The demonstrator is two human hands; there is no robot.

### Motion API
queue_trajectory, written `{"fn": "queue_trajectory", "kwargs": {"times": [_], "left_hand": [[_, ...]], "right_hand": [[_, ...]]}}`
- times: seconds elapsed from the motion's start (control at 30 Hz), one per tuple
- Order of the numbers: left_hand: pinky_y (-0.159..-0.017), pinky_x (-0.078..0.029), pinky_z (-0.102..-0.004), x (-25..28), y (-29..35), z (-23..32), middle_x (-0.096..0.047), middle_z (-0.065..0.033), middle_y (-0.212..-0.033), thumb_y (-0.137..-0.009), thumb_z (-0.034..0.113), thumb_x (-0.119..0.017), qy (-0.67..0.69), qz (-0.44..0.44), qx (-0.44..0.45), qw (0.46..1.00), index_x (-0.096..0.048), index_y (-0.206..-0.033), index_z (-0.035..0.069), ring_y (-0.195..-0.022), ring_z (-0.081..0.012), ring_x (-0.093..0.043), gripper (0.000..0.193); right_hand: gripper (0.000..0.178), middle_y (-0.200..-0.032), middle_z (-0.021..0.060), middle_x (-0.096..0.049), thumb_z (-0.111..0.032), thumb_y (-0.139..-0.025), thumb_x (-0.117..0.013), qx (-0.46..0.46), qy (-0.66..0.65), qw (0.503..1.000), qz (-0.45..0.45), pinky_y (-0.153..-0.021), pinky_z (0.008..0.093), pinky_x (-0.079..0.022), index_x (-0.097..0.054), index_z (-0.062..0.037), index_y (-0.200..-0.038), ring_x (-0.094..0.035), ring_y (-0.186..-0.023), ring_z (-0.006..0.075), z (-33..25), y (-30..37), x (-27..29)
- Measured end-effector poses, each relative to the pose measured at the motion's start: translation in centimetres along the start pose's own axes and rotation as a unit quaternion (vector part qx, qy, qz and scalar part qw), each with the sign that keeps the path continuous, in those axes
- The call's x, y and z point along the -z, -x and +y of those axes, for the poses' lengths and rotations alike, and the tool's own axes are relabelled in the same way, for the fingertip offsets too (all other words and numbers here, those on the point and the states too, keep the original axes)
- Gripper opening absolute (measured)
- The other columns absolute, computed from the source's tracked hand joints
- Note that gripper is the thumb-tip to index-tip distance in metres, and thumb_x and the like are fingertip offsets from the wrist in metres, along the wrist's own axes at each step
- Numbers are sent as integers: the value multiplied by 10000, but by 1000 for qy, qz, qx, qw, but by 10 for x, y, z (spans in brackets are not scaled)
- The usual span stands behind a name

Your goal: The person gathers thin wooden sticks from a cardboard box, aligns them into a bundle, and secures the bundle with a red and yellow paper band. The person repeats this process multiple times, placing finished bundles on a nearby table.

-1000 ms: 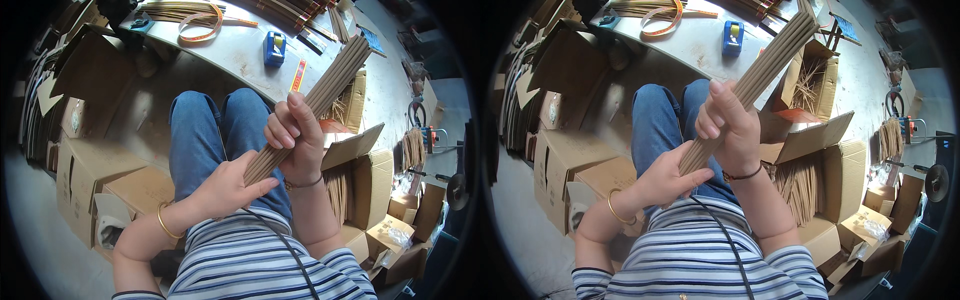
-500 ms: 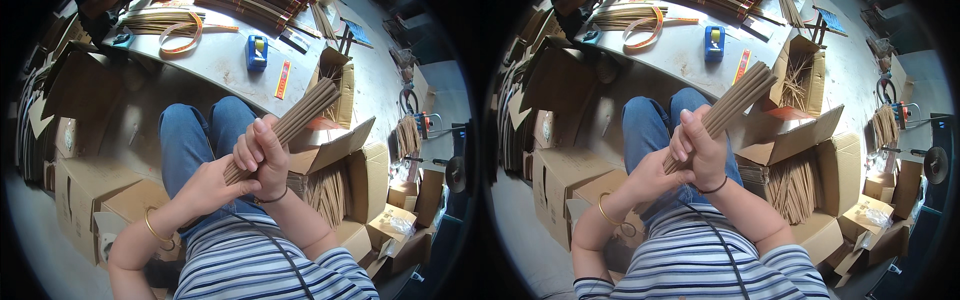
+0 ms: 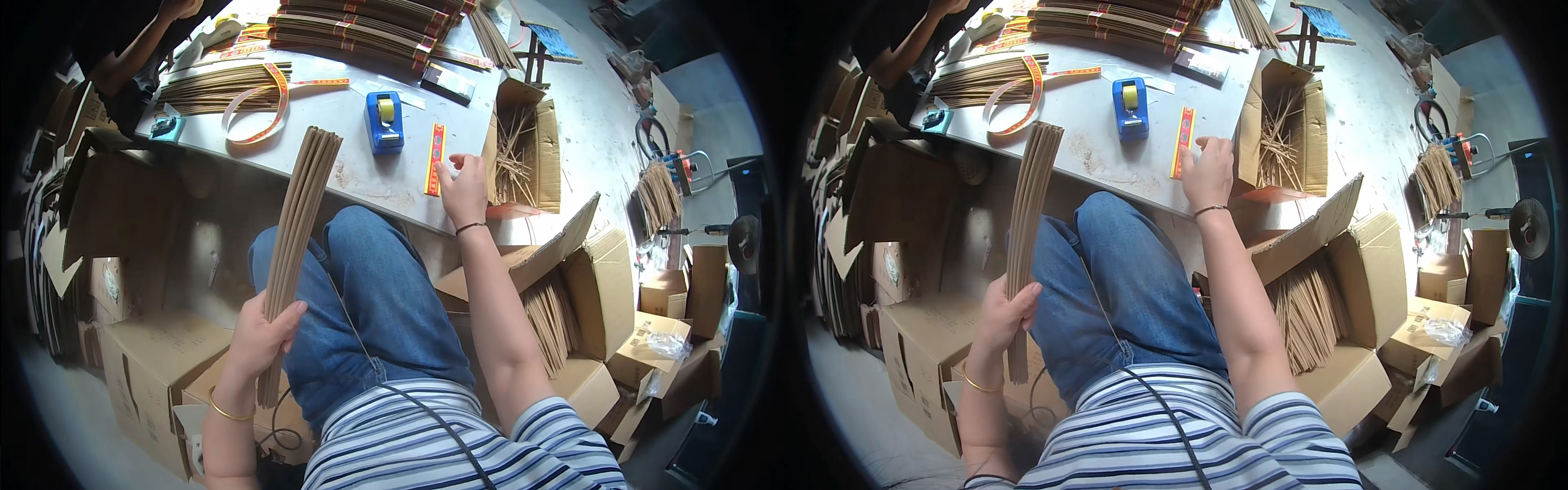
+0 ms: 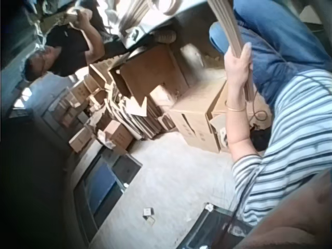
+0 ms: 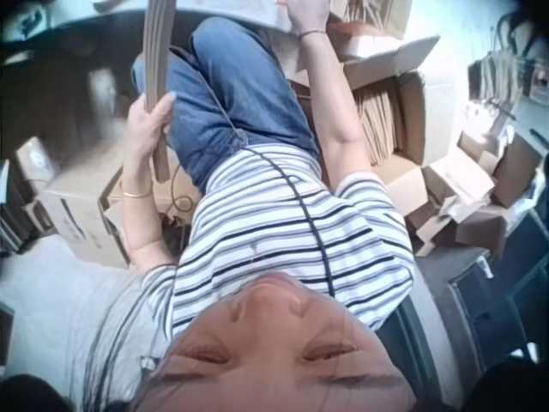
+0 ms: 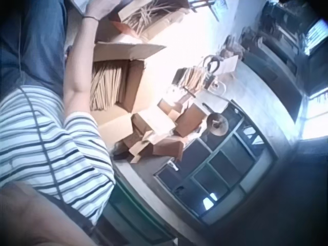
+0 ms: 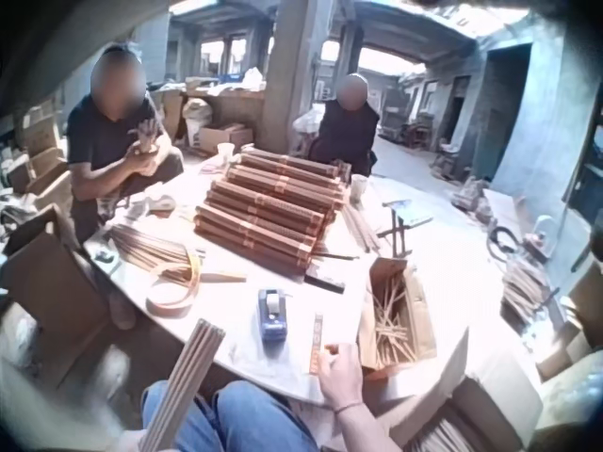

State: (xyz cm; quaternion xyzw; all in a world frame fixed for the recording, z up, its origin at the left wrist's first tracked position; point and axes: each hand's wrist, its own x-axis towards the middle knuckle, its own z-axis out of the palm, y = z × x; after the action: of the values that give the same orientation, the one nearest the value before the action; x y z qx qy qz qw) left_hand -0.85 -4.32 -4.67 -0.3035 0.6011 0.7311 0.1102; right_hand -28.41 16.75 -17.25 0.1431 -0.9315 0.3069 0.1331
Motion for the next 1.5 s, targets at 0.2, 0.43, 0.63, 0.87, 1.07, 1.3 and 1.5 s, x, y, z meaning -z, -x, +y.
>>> {"fn": "queue_trajectory", "kwargs": {"times": [0.2, 0.43, 0.63, 0.87, 1.07, 1.3, 1.5], "left_hand": [[-439, -388, -201, -1, -7, -2, -500, 12, -596, -904, 201, -652, 0, -12, -4, 1000, -529, -837, 42, -470, -56, -460, 213], [-440, -393, -194, 1, -8, -6, -505, 12, -616, -906, 184, -655, 16, -34, -5, 999, -533, -854, 38, -479, -52, -466, 197], [-437, -390, -194, 1, -5, -9, -502, 14, -619, -904, 171, -655, 14, -45, -5, 999, -538, -880, 24, -476, -49, -461, 189], [-441, -382, -201, 0, -7, -8, -501, 17, -618, -902, 143, -638, -2, -51, 9, 999, -545, -912, 13, -479, -51, -462, 160], [-448, -377, -200, -6, -14, 2, -512, 14, -632, -903, 157, -637, -6, -47, -10, 999, -551, -916, 17, -489, -48, -466, 166], [-447, -371, -194, -15, -44, 33, -539, 10, -676, -892, 220, -676, 5, -39, -56, 998, -586, -1057, -10, -492, -40, -463, 298], [-442, -360, -194, -16, -44, 42, -511, 22, -619, -902, 237, -669, 39, -64, -50, 996, -591, -1092, -15, -476, -34, -447, 324]], "right_hand": [[316, -978, 126, -594, -315, -742, -781, -135, 71, 977, -150, -812, 399, -500, -645, -66, -882, -612, -888, 285, -18, -25, -5], [300, -982, 120, -603, -234, -690, -810, -99, 138, 980, -103, -820, 390, -500, -649, -47, -861, -610, -898, 289, -20, -18, 3], [216, -978, 99, -598, -148, -721, -779, -81, 78, 982, -152, -792, 363, -508, -674, -65, -890, -624, -873, 256, -14, -8, 19], [187, -898, 99, -607, -60, -733, -749, -32, 49, 982, -180, -764, 334, -517, -654, -31, -891, -635, -817, 240, -7, 20, 31], [150, -833, 78, -656, -22, -790, -709, -105, -99, 960, -239, -713, 283, -520, -616, -3, -907, -637, -758, 149, -16, 20, 32], [38, -769, 44, -666, 16, -836, -653, -123, -377, 824, -405, -636, 227, -510, -630, 33, -860, -616, -696, 77, -82, 51, 90], [110, -739, 24, -652, -80, -867, -670, -78, -325, 823, -459, -624, 222, -470, -658, 29, -854, -569, -687, 53, -103, 67, 100]]}}
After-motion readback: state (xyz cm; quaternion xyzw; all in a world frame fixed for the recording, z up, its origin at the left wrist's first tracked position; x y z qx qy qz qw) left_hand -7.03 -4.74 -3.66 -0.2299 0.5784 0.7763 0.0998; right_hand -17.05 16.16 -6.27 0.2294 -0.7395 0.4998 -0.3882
